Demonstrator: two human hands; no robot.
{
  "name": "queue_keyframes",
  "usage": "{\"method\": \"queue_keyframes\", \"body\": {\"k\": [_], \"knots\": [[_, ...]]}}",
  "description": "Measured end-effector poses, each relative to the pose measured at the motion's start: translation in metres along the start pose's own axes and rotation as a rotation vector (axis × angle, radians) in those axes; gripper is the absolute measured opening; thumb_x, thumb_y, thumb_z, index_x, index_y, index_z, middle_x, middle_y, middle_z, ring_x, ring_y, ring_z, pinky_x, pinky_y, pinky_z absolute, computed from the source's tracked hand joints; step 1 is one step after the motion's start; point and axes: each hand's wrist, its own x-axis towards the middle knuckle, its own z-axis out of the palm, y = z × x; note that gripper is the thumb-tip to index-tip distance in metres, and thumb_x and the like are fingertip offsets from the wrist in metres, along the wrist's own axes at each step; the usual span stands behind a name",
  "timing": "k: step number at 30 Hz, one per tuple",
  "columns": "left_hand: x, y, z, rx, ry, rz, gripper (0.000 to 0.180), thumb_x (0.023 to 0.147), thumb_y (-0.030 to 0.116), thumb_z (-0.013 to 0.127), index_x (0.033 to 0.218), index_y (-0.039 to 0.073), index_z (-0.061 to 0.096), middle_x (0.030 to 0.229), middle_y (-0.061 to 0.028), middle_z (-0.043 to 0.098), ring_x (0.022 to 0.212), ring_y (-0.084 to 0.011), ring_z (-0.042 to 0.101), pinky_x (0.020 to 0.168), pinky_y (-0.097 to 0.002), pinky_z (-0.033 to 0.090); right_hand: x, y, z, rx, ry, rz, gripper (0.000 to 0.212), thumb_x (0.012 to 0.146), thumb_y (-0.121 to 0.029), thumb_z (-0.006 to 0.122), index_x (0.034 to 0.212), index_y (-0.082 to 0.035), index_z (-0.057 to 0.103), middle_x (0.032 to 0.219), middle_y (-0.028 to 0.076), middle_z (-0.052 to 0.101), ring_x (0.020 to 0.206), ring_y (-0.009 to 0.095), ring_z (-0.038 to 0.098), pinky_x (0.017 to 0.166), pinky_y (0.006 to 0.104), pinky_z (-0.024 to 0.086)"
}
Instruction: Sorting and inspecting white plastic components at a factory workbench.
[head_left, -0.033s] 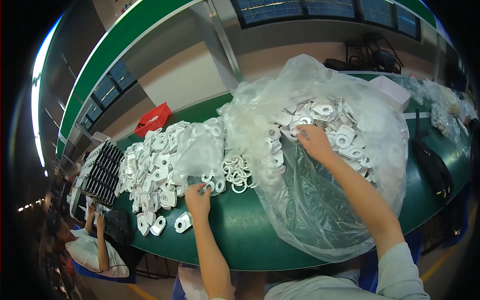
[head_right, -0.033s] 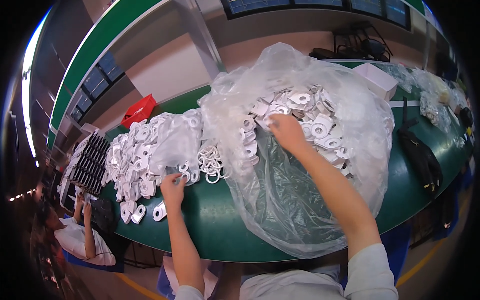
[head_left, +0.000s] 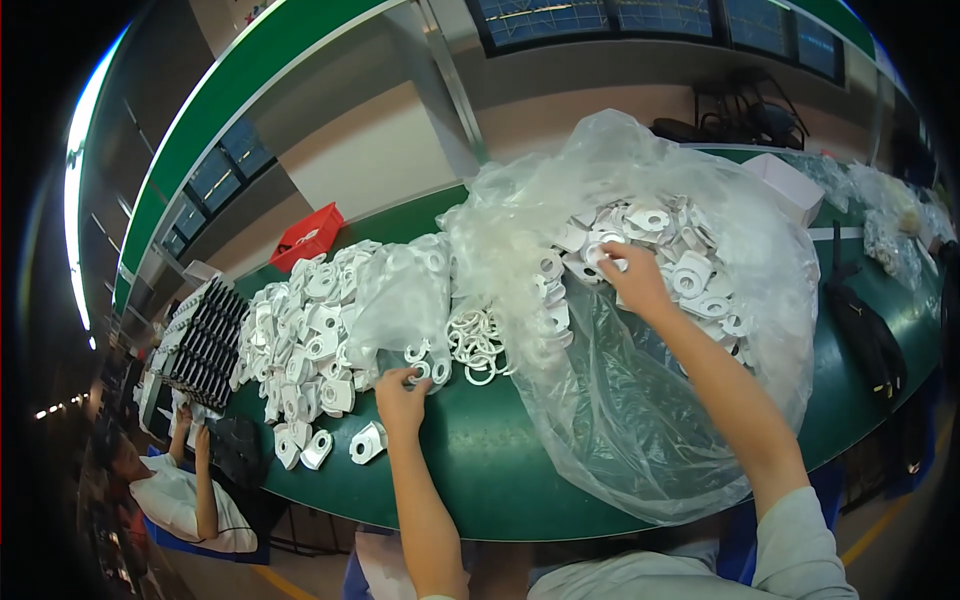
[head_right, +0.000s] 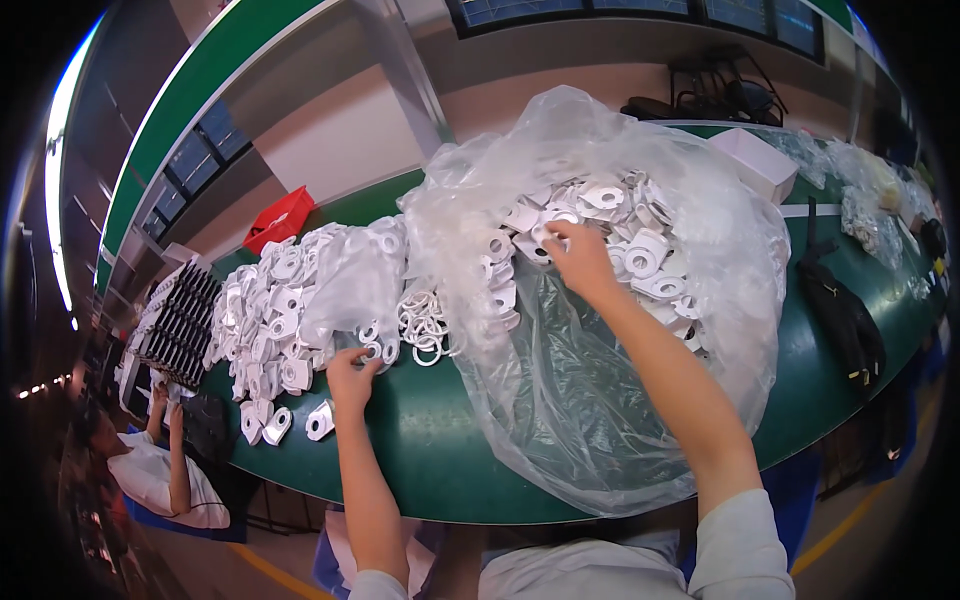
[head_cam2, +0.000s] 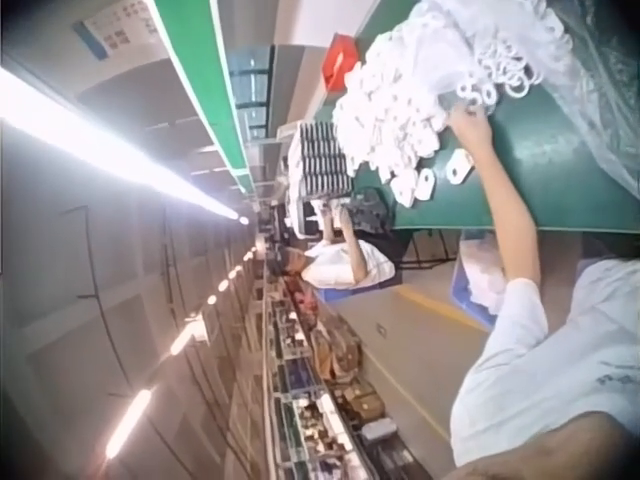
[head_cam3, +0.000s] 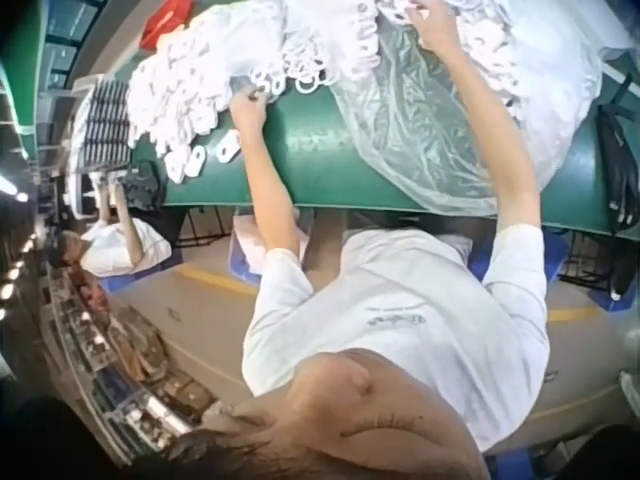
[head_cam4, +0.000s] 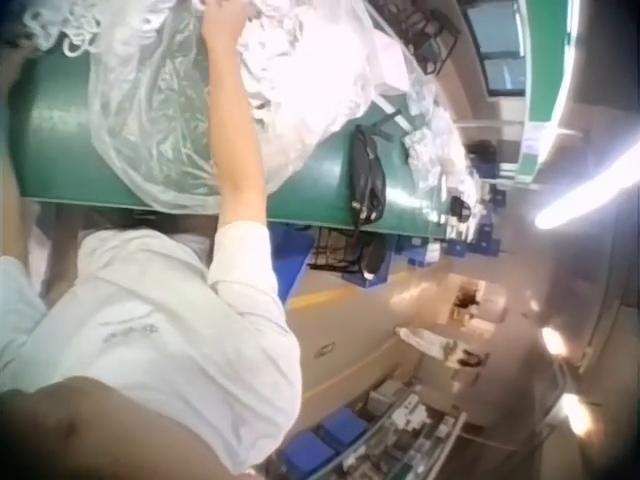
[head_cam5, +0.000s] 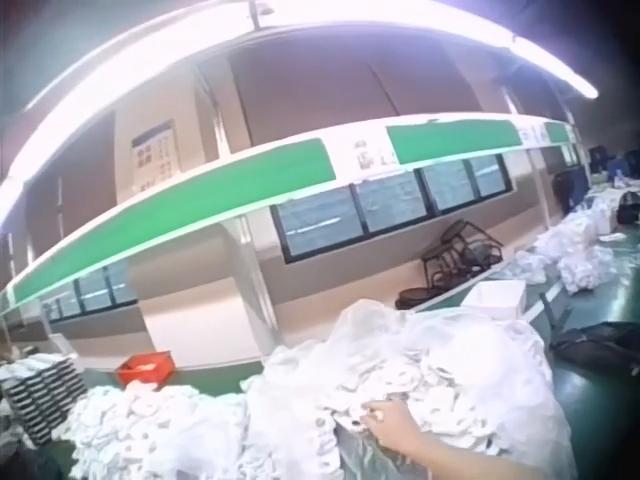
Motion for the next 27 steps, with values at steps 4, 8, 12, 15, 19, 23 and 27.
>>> {"method": "queue_keyframes", "body": {"k": [4, 8, 12, 15, 19, 23, 27], "knots": [[0.004, 0.008, 0.005, 0.108, 0.026, -0.184, 0.024, 0.066, 0.018, 0.074, 0.085, 0.005, 0.068, 0.091, -0.0121, 0.064, 0.087, -0.0305, 0.058, 0.08, -0.0383, 0.044, 0.003, -0.017, -0.019, 0.732, 0.026, 0.385, 0.022, 0.089, -0.014, 0.053, 0.105, 0.0, 0.059, 0.093, 0.006, 0.063, 0.082, 0.013, 0.061, 0.07, 0.0284, 0.053], [0.0, 0.033, -0.015, 0.011, 0.267, 0.118, 0.019, 0.07, 0.01, 0.071, 0.088, 0.006, 0.068, 0.092, -0.0115, 0.065, 0.088, -0.031, 0.058, 0.077, -0.0385, 0.046, -0.05, -0.064, -0.004, 1.291, -0.26, 0.725, 0.022, 0.09, -0.013, 0.051, 0.109, -0.003, 0.053, 0.101, 0.009, 0.061, 0.09, 0.02, 0.061, 0.076, 0.036, 0.053], [-0.023, 0.113, 0.002, -0.172, 0.168, 0.676, 0.025, 0.068, 0.004, 0.07, 0.093, 0.01, 0.068, 0.1, -0.0088, 0.065, 0.1, -0.0283, 0.058, 0.083, -0.0378, 0.047, -0.099, -0.08, 0.007, 1.417, -0.495, 0.842, 0.024, 0.094, -0.017, 0.046, 0.113, -0.001, 0.05, 0.107, 0.011, 0.059, 0.095, 0.022, 0.061, 0.08, 0.0383, 0.053], [-0.032, 0.132, 0.023, -0.1, -0.151, 0.845, 0.033, 0.067, 0.01, 0.073, 0.099, 0.009, 0.066, 0.109, -0.0063, 0.062, 0.105, -0.0289, 0.055, 0.087, -0.0386, 0.046, -0.112, -0.069, 0.01, 1.485, -0.457, 0.875, 0.024, 0.095, -0.017, 0.045, 0.112, -0.001, 0.049, 0.106, 0.011, 0.059, 0.095, 0.021, 0.061, 0.08, 0.0379, 0.052], [-0.039, 0.138, 0.016, -0.118, -0.265, 0.833, 0.041, 0.065, 0.015, 0.076, 0.104, 0.006, 0.064, 0.12, -0.0057, 0.058, 0.113, -0.0304, 0.051, 0.09, -0.0385, 0.045, -0.119, -0.066, 0.01, 1.591, -0.363, 0.89, 0.023, 0.095, -0.017, 0.043, 0.111, -0.001, 0.049, 0.106, 0.011, 0.059, 0.096, 0.021, 0.06, 0.08, 0.037, 0.051], [-0.044, 0.138, 0.021, -0.018, -0.274, 0.863, 0.047, 0.065, 0.014, 0.075, 0.109, 0.006, 0.061, 0.128, -0.0083, 0.051, 0.116, -0.0308, 0.047, 0.092, -0.0393, 0.043, -0.119, -0.059, 0.014, 1.607, -0.35, 0.869, 0.022, 0.095, -0.017, 0.043, 0.11, -0.002, 0.05, 0.105, 0.01, 0.059, 0.092, 0.02, 0.059, 0.078, 0.0358, 0.05], [-0.047, 0.139, 0.023, -0.039, -0.205, 0.796, 0.045, 0.063, 0.007, 0.074, 0.107, 0.016, 0.065, 0.129, -0.0117, 0.049, 0.116, -0.0321, 0.047, 0.088, -0.0379, 0.046, -0.119, -0.059, 0.011, 1.614, -0.338, 0.892, 0.022, 0.096, -0.017, 0.042, 0.11, -0.002, 0.05, 0.103, 0.01, 0.059, 0.091, 0.02, 0.059, 0.077, 0.0351, 0.05]]}}
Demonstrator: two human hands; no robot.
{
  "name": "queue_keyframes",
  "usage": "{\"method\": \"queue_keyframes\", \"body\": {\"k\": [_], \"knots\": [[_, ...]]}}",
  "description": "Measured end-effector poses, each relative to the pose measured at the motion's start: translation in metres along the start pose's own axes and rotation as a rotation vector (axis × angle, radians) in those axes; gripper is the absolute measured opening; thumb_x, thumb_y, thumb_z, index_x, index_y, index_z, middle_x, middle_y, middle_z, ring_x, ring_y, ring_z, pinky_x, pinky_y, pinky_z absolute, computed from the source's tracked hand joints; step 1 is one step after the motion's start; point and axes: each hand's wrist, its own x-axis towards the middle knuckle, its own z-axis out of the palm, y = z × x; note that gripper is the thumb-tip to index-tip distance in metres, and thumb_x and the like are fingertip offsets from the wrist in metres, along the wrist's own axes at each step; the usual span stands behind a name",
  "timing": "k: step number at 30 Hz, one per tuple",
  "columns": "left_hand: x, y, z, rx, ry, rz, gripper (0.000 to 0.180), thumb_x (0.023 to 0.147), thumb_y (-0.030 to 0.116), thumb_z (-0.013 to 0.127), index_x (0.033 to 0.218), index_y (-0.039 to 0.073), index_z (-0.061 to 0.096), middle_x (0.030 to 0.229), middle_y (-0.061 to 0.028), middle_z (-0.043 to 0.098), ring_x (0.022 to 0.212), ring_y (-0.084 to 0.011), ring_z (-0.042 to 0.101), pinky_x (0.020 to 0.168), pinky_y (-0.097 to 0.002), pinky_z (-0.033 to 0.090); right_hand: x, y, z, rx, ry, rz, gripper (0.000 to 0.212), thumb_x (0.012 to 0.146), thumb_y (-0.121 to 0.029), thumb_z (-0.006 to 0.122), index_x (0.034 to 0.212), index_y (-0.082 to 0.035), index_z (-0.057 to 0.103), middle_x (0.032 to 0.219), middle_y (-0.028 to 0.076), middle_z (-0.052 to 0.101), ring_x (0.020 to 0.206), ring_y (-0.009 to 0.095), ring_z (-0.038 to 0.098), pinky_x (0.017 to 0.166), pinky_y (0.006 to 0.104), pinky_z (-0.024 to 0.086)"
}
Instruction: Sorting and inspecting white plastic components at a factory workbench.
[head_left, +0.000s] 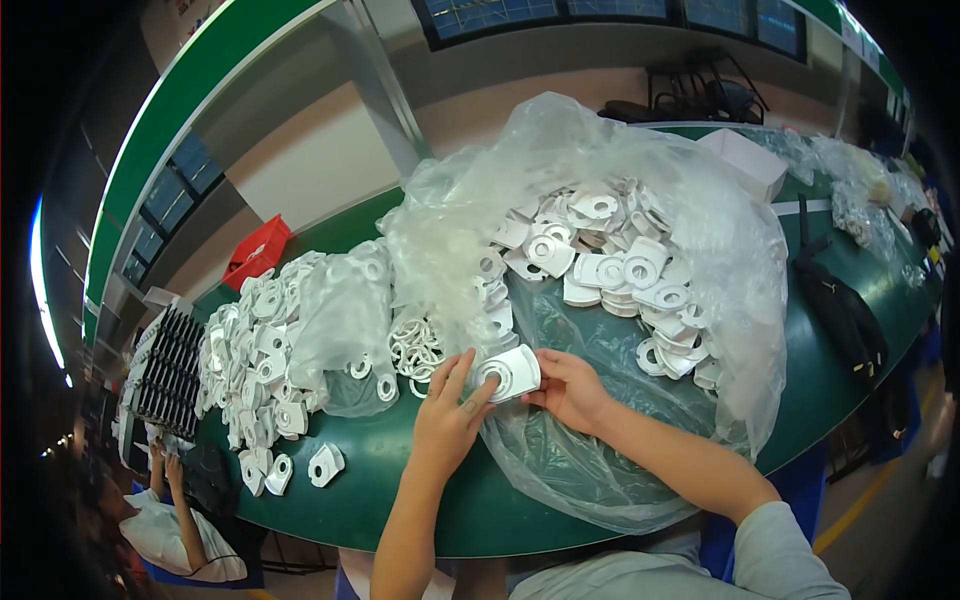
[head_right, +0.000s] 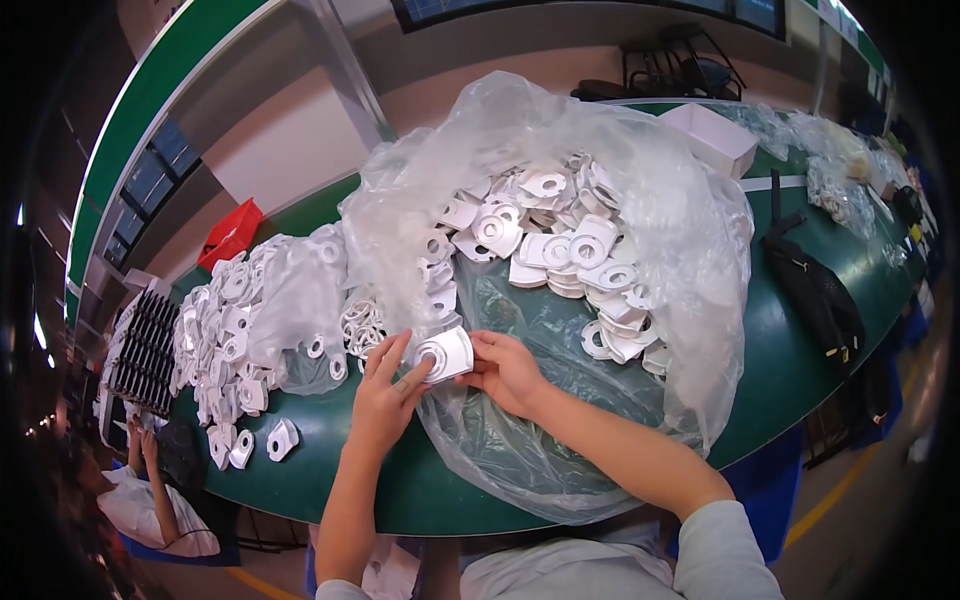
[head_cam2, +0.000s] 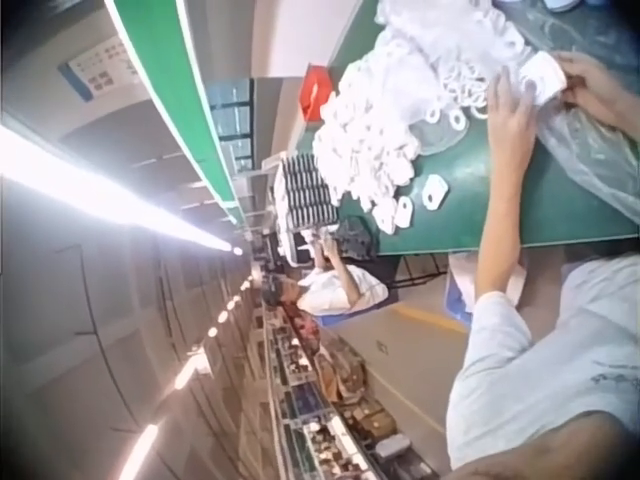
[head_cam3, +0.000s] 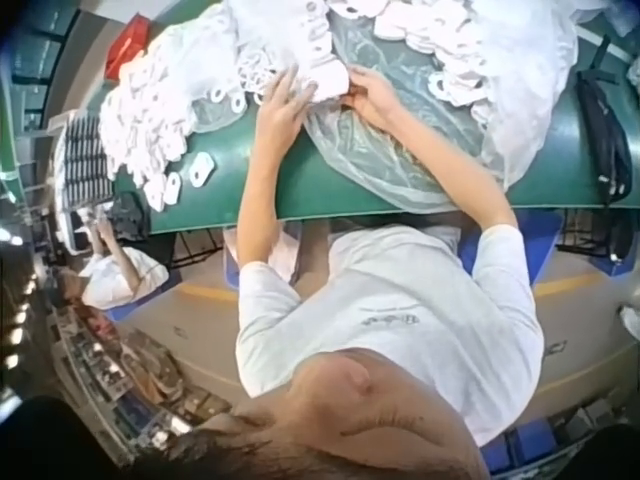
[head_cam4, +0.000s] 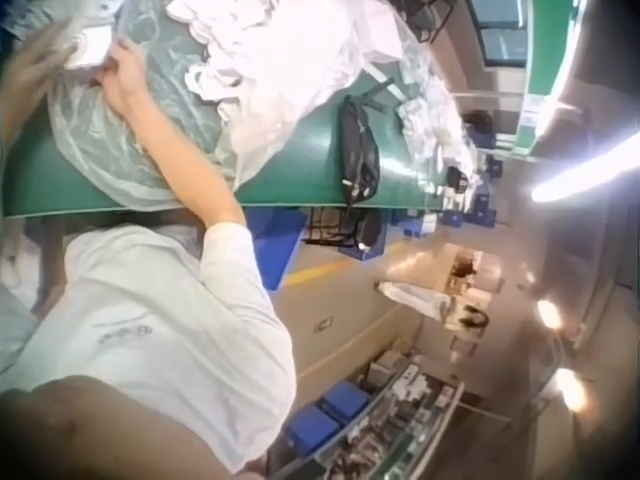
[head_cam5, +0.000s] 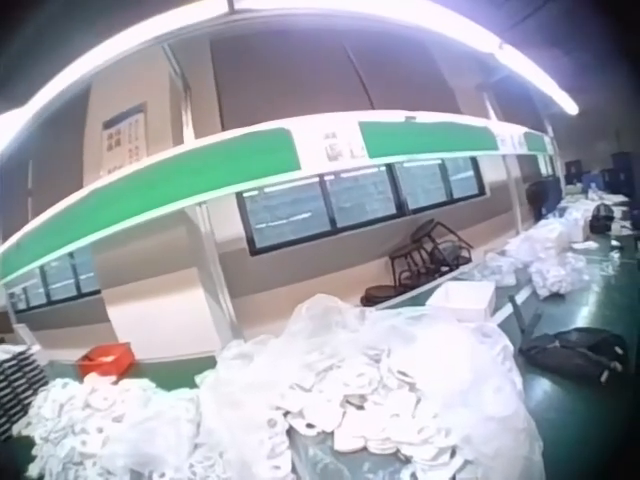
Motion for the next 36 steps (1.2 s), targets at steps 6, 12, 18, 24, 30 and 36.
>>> {"method": "queue_keyframes", "body": {"k": [6, 12, 18, 24, 30, 36], "knots": [[-0.001, -0.002, -0.001, 0.066, -0.011, 0.076, 0.044, 0.06, 0.007, 0.075, 0.101, 0.019, 0.067, 0.13, -0.011, 0.048, 0.114, -0.0307, 0.049, 0.082, -0.036, 0.049, -0.002, -0.016, 0.007, -0.003, -0.103, 0.083, 0.03, 0.094, -0.024, 0.043, 0.116, -0.005, 0.049, 0.103, 0.011, 0.059, 0.092, 0.022, 0.06, 0.073, 0.0357, 0.053], [0.003, 0.003, 0.0, 0.055, -0.028, 0.174, 0.041, 0.059, 0.009, 0.076, 0.098, 0.018, 0.067, 0.13, -0.0102, 0.048, 0.114, -0.0297, 0.048, 0.081, -0.0349, 0.049, -0.005, -0.01, 0.019, -0.56, 0.051, 0.036, 0.028, 0.085, -0.01, 0.057, 0.111, -0.002, 0.052, 0.097, 0.01, 0.06, 0.08, 0.017, 0.062, 0.056, 0.028, 0.055], [-0.011, -0.037, -0.024, -0.277, 0.101, -0.394, 0.026, 0.064, 0.002, 0.073, 0.089, 0.005, 0.067, 0.091, -0.0085, 0.061, 0.077, -0.0186, 0.058, 0.067, -0.0297, 0.047, -0.007, -0.009, 0.021, -0.538, 0.052, -0.037, 0.027, 0.082, -0.005, 0.06, 0.108, 0.0, 0.053, 0.094, 0.01, 0.061, 0.074, 0.014, 0.062, 0.051, 0.0245, 0.054], [-0.027, -0.064, -0.025, -0.198, -0.061, -0.549, 0.019, 0.066, 0.004, 0.071, 0.085, 0.001, 0.066, 0.079, -0.0076, 0.06, 0.067, -0.0185, 0.054, 0.061, -0.0292, 0.043, -0.007, -0.009, 0.019, -0.537, 0.074, -0.038, 0.025, 0.082, -0.003, 0.06, 0.106, 0.0, 0.054, 0.094, 0.009, 0.06, 0.074, 0.013, 0.061, 0.052, 0.0243, 0.054], [-0.029, -0.073, -0.02, -0.1, 0.066, -0.383, 0.014, 0.067, 0.002, 0.07, 0.08, 0.003, 0.066, 0.08, -0.0078, 0.059, 0.077, -0.0233, 0.055, 0.065, -0.0318, 0.044, -0.007, -0.007, 0.018, -0.499, 0.049, -0.073, 0.025, 0.082, -0.003, 0.06, 0.106, 0.0, 0.054, 0.097, 0.01, 0.06, 0.076, 0.014, 0.061, 0.053, 0.0244, 0.054], [-0.036, -0.074, -0.02, -0.082, -0.084, -0.393, 0.015, 0.067, 0.003, 0.07, 0.079, 0.002, 0.062, 0.087, -0.0081, 0.059, 0.082, -0.0236, 0.055, 0.068, -0.0331, 0.043, -0.008, -0.007, 0.019, -0.522, 0.059, -0.062, 0.022, 0.084, -0.006, 0.059, 0.105, -0.001, 0.055, 0.094, 0.009, 0.061, 0.076, 0.013, 0.061, 0.052, 0.0247, 0.054]]}}
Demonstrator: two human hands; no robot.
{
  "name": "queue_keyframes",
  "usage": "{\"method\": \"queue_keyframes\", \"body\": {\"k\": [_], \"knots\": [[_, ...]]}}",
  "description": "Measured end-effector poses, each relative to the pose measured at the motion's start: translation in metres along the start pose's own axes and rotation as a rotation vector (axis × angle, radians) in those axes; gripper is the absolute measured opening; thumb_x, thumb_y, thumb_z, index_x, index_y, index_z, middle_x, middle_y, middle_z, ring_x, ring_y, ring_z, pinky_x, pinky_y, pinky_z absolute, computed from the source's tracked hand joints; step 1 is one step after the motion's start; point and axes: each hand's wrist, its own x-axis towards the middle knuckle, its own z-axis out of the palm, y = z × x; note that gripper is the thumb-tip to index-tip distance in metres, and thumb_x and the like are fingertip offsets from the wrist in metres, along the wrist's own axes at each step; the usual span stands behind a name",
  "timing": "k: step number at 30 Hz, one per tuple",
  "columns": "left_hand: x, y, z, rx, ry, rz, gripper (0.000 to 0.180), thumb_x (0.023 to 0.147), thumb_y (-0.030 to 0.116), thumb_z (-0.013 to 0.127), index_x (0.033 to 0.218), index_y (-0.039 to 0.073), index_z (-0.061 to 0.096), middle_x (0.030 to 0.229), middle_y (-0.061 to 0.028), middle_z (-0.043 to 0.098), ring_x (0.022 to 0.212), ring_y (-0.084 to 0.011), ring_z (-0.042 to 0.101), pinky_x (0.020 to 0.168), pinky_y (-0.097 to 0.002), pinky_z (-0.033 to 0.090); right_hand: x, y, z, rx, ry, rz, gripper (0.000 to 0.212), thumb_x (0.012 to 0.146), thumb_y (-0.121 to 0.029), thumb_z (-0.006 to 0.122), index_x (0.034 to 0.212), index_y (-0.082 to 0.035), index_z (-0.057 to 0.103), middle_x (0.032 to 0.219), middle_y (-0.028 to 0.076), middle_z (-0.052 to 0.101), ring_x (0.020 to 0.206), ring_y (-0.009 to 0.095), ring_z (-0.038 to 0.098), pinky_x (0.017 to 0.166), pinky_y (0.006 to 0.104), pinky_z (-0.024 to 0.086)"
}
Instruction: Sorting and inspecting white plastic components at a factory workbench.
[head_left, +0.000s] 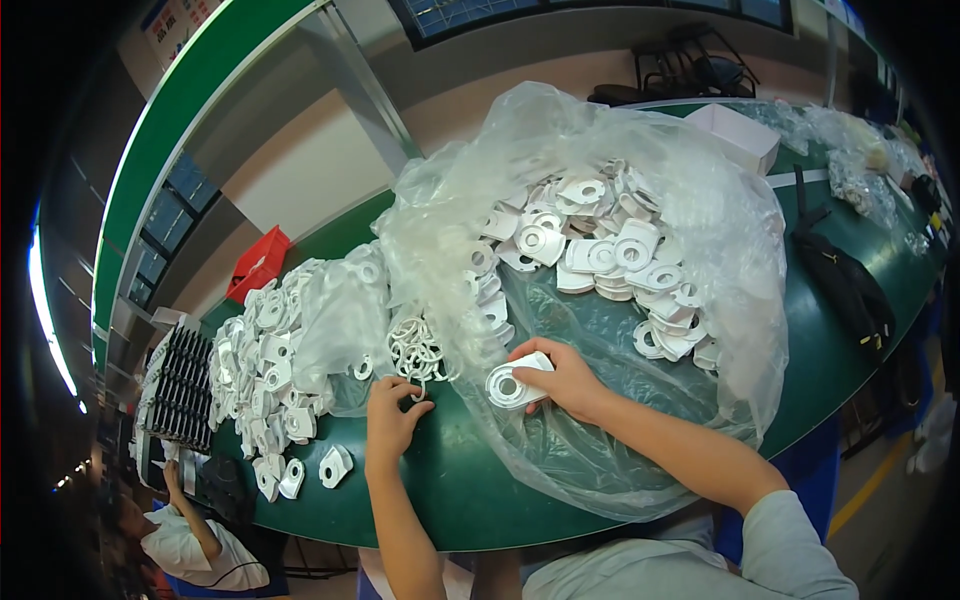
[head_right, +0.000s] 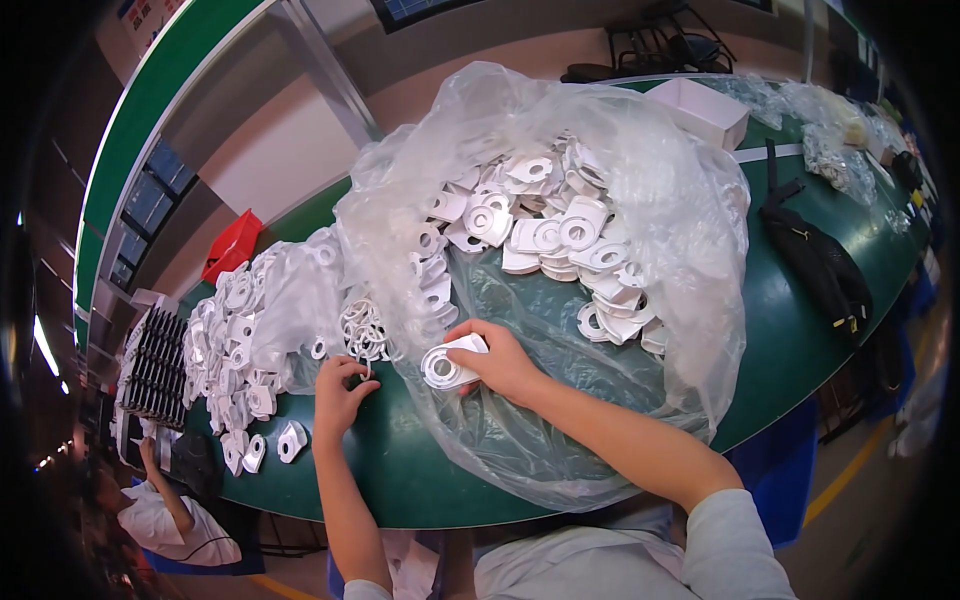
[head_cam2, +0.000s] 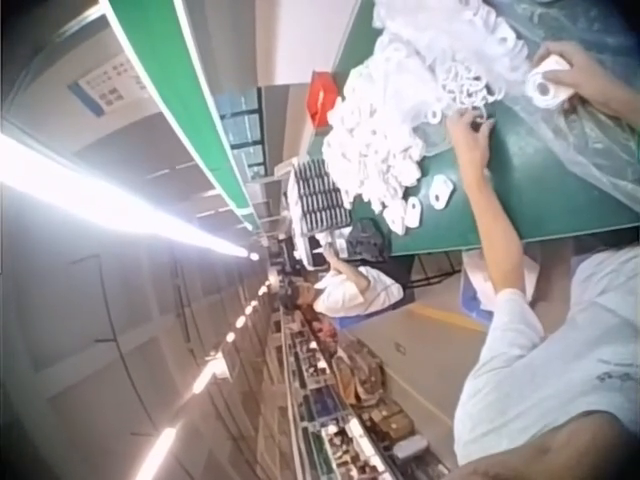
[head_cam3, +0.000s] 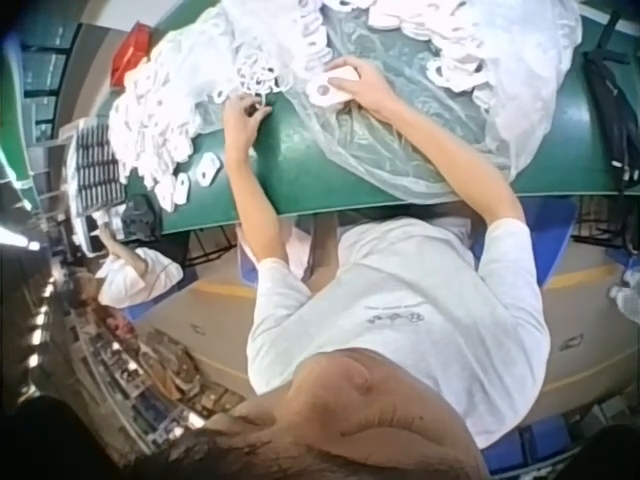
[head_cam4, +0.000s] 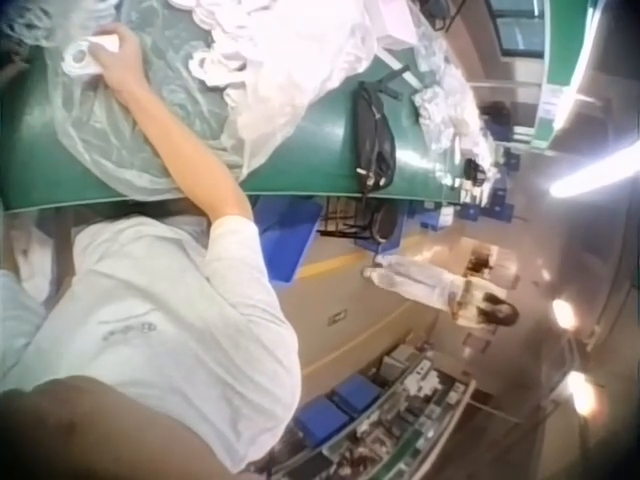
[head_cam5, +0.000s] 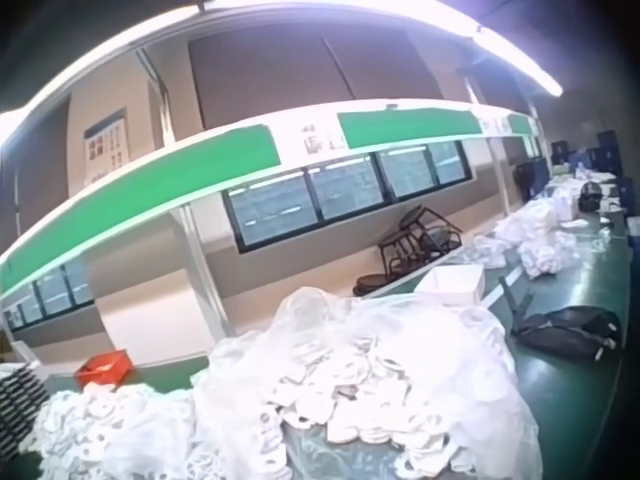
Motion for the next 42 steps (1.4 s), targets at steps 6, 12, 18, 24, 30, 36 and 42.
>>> {"method": "queue_keyframes", "body": {"k": [6, 12, 18, 24, 30, 36, 42], "knots": [[0.006, 0.009, -0.002, 0.011, 0.102, 0.127, 0.016, 0.072, 0.004, 0.068, 0.088, 0.002, 0.065, 0.085, -0.0076, 0.059, 0.08, -0.0207, 0.056, 0.071, -0.0304, 0.044, 0.0, 0.003, -0.002, -0.044, 0.011, -0.023, 0.02, 0.088, -0.011, 0.056, 0.105, -0.001, 0.055, 0.092, 0.007, 0.061, 0.075, 0.013, 0.061, 0.052, 0.0247, 0.054], [0.006, 0.028, -0.003, -0.772, 0.13, -0.162, 0.024, 0.093, 0.008, 0.046, 0.109, -0.004, 0.059, 0.07, -0.0001, 0.048, 0.065, -0.0119, 0.052, 0.062, -0.0268, 0.048, 0.003, 0.008, -0.002, 0.076, -0.066, 0.017, 0.023, 0.093, -0.019, 0.049, 0.108, -0.002, 0.053, 0.093, 0.007, 0.06, 0.074, 0.013, 0.062, 0.053, 0.0254, 0.054], [0.009, 0.074, 0.005, -1.038, -0.073, -0.286, 0.02, 0.089, 0.006, 0.05, 0.108, -0.001, 0.048, 0.069, -0.004, 0.048, 0.06, -0.0117, 0.054, 0.044, -0.0248, 0.047, 0.003, 0.007, -0.005, 0.058, -0.079, 0.032, 0.024, 0.094, -0.02, 0.049, 0.109, -0.002, 0.052, 0.092, 0.007, 0.06, 0.07, 0.014, 0.062, 0.054, 0.0253, 0.054], [0.001, 0.026, 0.01, -0.628, -0.176, -0.29, 0.011, 0.082, 0.002, 0.056, 0.092, 0.001, 0.053, 0.063, -0.0008, 0.054, 0.051, -0.0076, 0.05, 0.042, -0.0205, 0.036, 0.002, 0.005, -0.001, 0.036, -0.103, 0.042, 0.023, 0.094, -0.02, 0.048, 0.109, -0.003, 0.052, 0.09, 0.008, 0.061, 0.065, 0.014, 0.062, 0.054, 0.0244, 0.054], [-0.001, 0.021, -0.015, -0.666, -0.401, -0.439, 0.02, 0.077, 0.001, 0.062, 0.096, 0.001, 0.055, 0.072, -0.0015, 0.06, 0.063, -0.007, 0.053, 0.054, -0.0194, 0.04, 0.002, 0.005, -0.003, 0.031, -0.097, 0.027, 0.023, 0.094, -0.02, 0.047, 0.109, -0.003, 0.052, 0.089, 0.008, 0.061, 0.064, 0.014, 0.063, 0.053, 0.0242, 0.054], [0.001, 0.015, -0.013, -0.681, -0.365, -0.45, 0.011, 0.083, 0.007, 0.059, 0.093, 0.001, 0.06, 0.082, -0.0039, 0.064, 0.068, -0.0077, 0.056, 0.059, -0.0201, 0.041, 0.004, 0.008, -0.004, 0.034, -0.116, 0.025, 0.023, 0.094, -0.021, 0.046, 0.109, -0.003, 0.052, 0.088, 0.007, 0.061, 0.064, 0.015, 0.063, 0.053, 0.0242, 0.054], [0.003, 0.023, 0.006, -0.654, -0.17, -0.392, 0.019, 0.087, 0.012, 0.056, 0.098, -0.001, 0.063, 0.074, -0.0025, 0.063, 0.061, -0.0066, 0.053, 0.055, -0.0193, 0.039, 0.004, 0.009, -0.002, 0.033, -0.124, 0.024, 0.024, 0.095, -0.022, 0.047, 0.109, -0.004, 0.052, 0.088, 0.007, 0.061, 0.064, 0.015, 0.063, 0.053, 0.0247, 0.053]]}}
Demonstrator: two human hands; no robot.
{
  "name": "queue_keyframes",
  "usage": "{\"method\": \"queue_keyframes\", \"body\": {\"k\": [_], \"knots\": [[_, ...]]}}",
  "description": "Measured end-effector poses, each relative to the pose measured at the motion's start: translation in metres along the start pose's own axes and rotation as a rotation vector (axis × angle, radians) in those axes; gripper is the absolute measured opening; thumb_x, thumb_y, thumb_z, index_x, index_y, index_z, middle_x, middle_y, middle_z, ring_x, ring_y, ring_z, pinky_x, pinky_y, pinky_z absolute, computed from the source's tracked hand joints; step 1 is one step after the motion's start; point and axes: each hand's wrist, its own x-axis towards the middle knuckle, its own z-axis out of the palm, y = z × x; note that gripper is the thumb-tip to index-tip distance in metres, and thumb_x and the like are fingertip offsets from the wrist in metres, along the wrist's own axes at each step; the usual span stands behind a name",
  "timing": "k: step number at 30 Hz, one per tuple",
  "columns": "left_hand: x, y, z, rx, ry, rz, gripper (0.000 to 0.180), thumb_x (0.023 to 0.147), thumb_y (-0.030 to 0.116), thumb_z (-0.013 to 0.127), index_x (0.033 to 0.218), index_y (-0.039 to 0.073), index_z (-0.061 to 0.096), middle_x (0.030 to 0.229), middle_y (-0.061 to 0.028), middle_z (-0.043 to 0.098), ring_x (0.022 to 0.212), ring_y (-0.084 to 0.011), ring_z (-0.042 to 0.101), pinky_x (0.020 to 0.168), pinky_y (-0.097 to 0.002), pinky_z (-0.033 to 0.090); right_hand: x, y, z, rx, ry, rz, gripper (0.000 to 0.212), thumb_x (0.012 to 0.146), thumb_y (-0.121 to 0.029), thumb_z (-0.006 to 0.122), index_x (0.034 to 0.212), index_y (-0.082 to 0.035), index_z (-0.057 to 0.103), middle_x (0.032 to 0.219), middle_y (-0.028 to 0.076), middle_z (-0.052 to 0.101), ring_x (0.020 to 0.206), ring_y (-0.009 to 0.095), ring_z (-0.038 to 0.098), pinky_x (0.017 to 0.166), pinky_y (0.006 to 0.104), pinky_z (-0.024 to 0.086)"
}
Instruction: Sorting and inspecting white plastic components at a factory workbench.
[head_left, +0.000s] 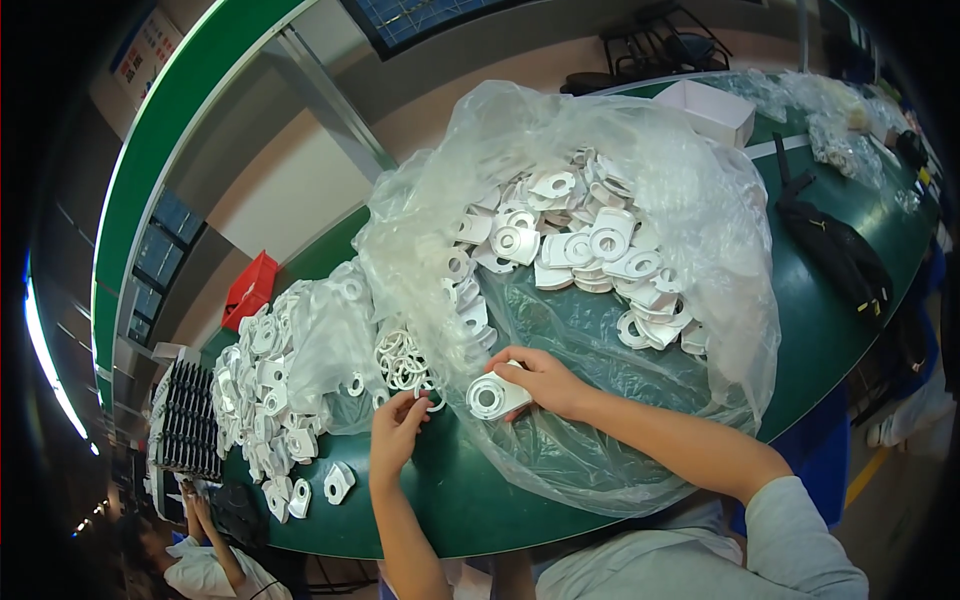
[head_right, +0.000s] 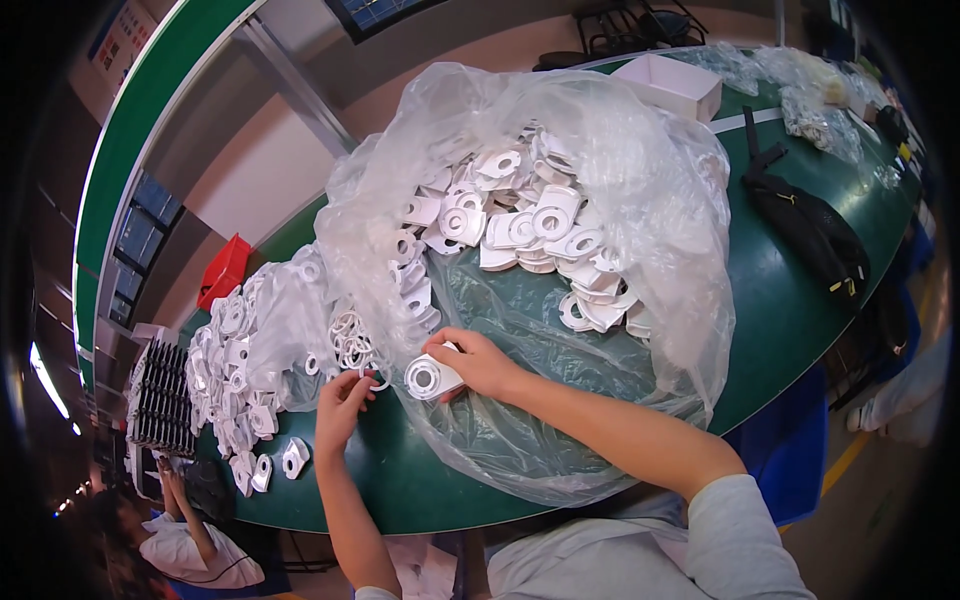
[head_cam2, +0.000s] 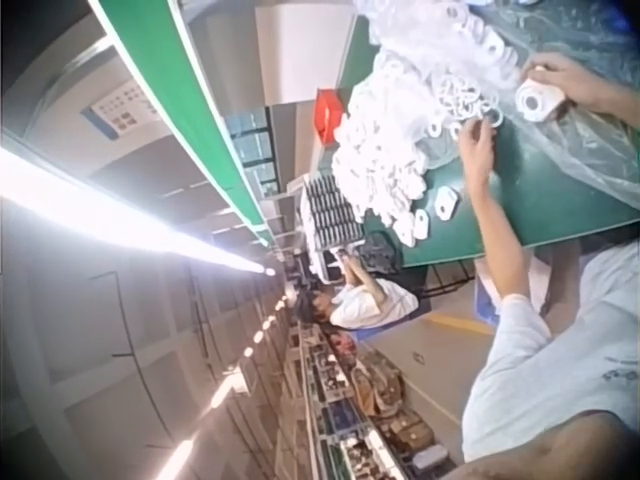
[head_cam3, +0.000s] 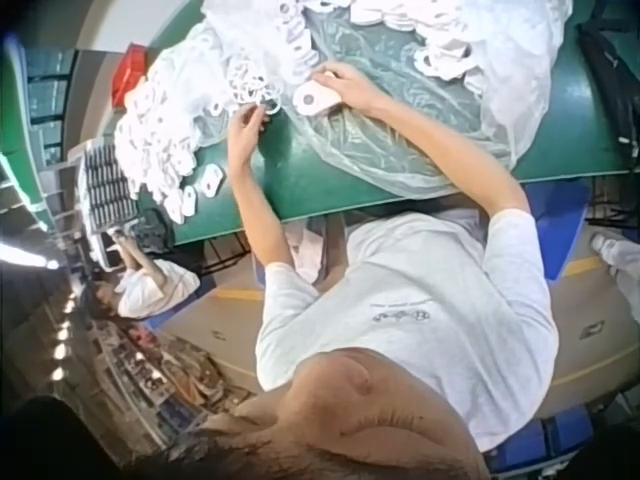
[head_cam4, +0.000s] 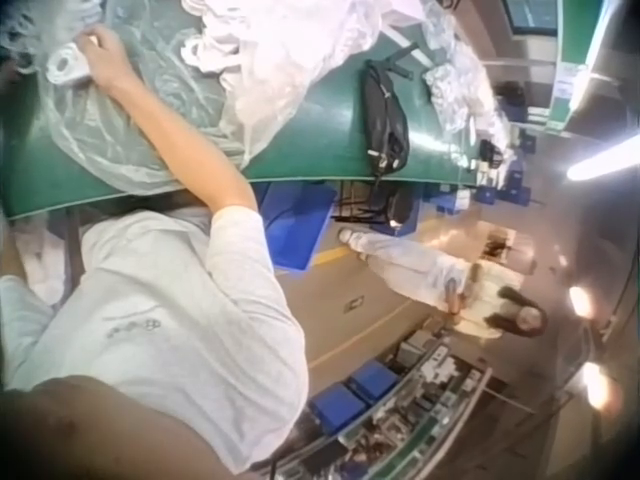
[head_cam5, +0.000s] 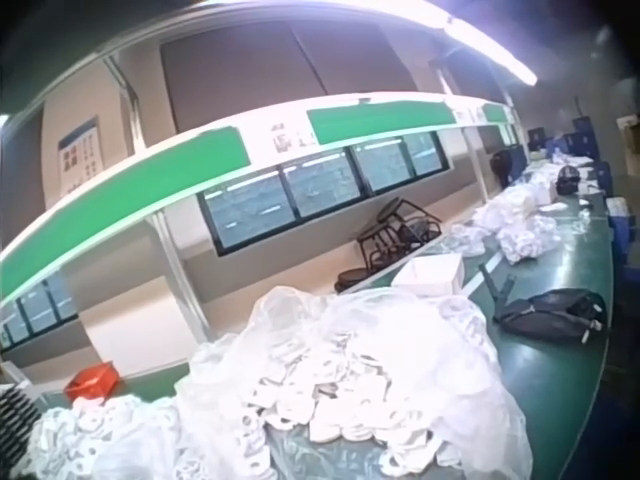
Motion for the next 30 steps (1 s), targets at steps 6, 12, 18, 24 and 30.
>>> {"method": "queue_keyframes", "body": {"k": [6, 12, 18, 24, 30], "knots": [[0.008, -0.002, 0.007, 0.157, 0.217, 0.089, 0.021, 0.089, 0.014, 0.056, 0.096, -0.004, 0.065, 0.065, -0.0015, 0.055, 0.052, -0.0061, 0.047, 0.047, -0.0202, 0.037, -0.002, -0.001, -0.005, 0.016, 0.016, -0.01, 0.023, 0.094, -0.021, 0.047, 0.108, -0.004, 0.052, 0.088, 0.007, 0.061, 0.064, 0.015, 0.062, 0.052, 0.0245, 0.053], [-0.003, 0.014, 0.018, -0.176, 0.336, 0.195, 0.02, 0.089, 0.008, 0.055, 0.105, -0.003, 0.06, 0.068, -0.004, 0.059, 0.05, -0.0072, 0.048, 0.043, -0.0201, 0.037, 0.004, 0.002, -0.003, 0.048, -0.011, -0.029, 0.022, 0.094, -0.019, 0.047, 0.108, -0.003, 0.052, 0.091, 0.009, 0.06, 0.067, 0.016, 0.062, 0.055, 0.0258, 0.054], [-0.011, 0.033, 0.056, -0.345, 0.155, 0.043, 0.016, 0.089, 0.007, 0.054, 0.098, -0.004, 0.061, 0.068, -0.0058, 0.06, 0.048, -0.0072, 0.049, 0.041, -0.0191, 0.036, -0.002, -0.001, -0.006, 0.077, -0.036, -0.031, 0.021, 0.091, -0.011, 0.047, 0.11, -0.003, 0.051, 0.095, 0.011, 0.057, 0.076, 0.017, 0.062, 0.059, 0.0281, 0.056], [-0.011, 0.029, 0.065, -0.219, 0.172, 0.137, 0.013, 0.088, 0.006, 0.056, 0.094, -0.004, 0.062, 0.065, -0.0035, 0.059, 0.048, -0.0056, 0.048, 0.042, -0.0183, 0.034, 0.001, 0.0, -0.004, 0.068, -0.029, -0.055, 0.029, 0.084, -0.002, 0.046, 0.112, -0.003, 0.05, 0.098, 0.011, 0.057, 0.075, 0.018, 0.063, 0.061, 0.0283, 0.056], [-0.01, 0.024, 0.07, 0.121, 0.285, 0.345, 0.011, 0.086, 0.006, 0.059, 0.09, -0.004, 0.063, 0.063, -0.0036, 0.06, 0.051, -0.0059, 0.052, 0.046, -0.0192, 0.039, 0.001, 0.0, -0.003, 0.077, -0.03, -0.051, 0.033, 0.081, 0.001, 0.045, 0.114, -0.003, 0.048, 0.098, 0.012, 0.057, 0.075, 0.02, 0.063, 0.063, 0.0289, 0.056]]}}
